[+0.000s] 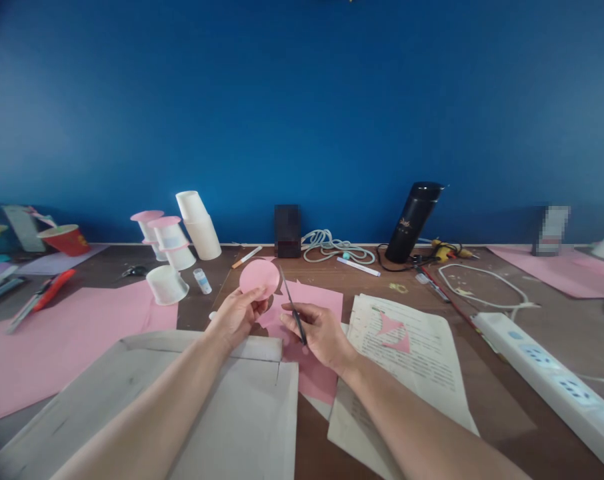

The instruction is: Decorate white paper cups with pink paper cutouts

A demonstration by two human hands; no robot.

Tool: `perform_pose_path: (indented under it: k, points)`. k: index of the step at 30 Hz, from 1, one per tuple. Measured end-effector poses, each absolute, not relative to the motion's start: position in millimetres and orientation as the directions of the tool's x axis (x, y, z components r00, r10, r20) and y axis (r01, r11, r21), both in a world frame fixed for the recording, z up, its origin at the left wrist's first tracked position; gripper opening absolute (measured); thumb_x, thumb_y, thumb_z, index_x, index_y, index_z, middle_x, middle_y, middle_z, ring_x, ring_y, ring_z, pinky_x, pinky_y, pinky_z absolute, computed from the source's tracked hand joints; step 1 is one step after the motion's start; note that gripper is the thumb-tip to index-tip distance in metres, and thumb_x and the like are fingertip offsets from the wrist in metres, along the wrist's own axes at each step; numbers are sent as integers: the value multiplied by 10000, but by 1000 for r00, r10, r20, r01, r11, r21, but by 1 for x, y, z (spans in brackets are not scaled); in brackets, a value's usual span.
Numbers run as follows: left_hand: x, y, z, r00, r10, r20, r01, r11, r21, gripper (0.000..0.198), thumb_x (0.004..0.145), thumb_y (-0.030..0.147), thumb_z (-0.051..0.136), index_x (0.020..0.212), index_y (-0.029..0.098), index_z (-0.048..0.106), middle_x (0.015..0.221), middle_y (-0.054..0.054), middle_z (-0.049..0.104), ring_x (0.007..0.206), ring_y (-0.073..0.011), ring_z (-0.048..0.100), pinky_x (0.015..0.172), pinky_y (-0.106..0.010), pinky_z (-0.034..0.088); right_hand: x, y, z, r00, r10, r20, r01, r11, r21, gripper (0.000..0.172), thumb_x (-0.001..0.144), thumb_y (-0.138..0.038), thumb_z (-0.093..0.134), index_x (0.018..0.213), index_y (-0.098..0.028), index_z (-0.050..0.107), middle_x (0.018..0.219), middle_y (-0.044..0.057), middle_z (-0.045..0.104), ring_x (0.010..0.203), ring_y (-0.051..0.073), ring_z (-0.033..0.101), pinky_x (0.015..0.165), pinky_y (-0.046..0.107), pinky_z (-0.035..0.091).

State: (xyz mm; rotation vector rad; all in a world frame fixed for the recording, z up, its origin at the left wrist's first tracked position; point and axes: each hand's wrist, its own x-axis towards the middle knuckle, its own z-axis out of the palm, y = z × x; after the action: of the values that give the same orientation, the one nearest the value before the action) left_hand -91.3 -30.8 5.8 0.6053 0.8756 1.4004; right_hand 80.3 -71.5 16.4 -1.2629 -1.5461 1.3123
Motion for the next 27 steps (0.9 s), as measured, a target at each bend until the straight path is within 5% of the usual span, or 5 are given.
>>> perform_pose_path:
  k: [7,11,14,19,27]
  points:
    - [-91,-28,2,-43,988,-151,-581,98,808,309,562,197,809,793,114,621,667,1,623,530,-56,507,525,-191,417,91,-55,9,-80,992,97,267,116,-957,419,742,-474,654,1041,-185,597,592,-36,564,530,127,523,494,238,385]
    - [-91,-29,4,-20,991,-133,-632,91,770,299,580,190,810,808,116,631,719,-14,633,586,-61,529,554,-183,439,98,-44,8,36,993,114,461,85,-883,350,665,-467,712,829,-214,533,574,-23,593,519,149,532,466,242,359]
    - [-91,-32,5,64,993,-103,-618,121,777,283,617,217,799,832,114,646,802,-42,646,664,-79,558,609,-190,471,92,-46,10,-6,985,174,622,140,-770,317,667,-448,697,645,-221,477,532,-31,556,490,129,486,473,237,321]
    - [-92,-34,6,151,978,-144,-537,203,819,330,628,285,798,882,115,674,902,-72,655,709,-95,574,637,-197,488,70,-53,9,-111,972,208,704,225,-674,225,697,-363,644,652,-216,479,595,-27,584,540,135,511,519,233,338]
    - [-91,-32,5,143,977,-155,-526,208,825,366,567,355,820,773,100,657,631,-7,570,475,-56,455,426,-183,366,61,-48,7,-206,953,221,769,298,-565,115,734,-284,610,744,-194,539,753,20,655,671,151,591,597,226,390]
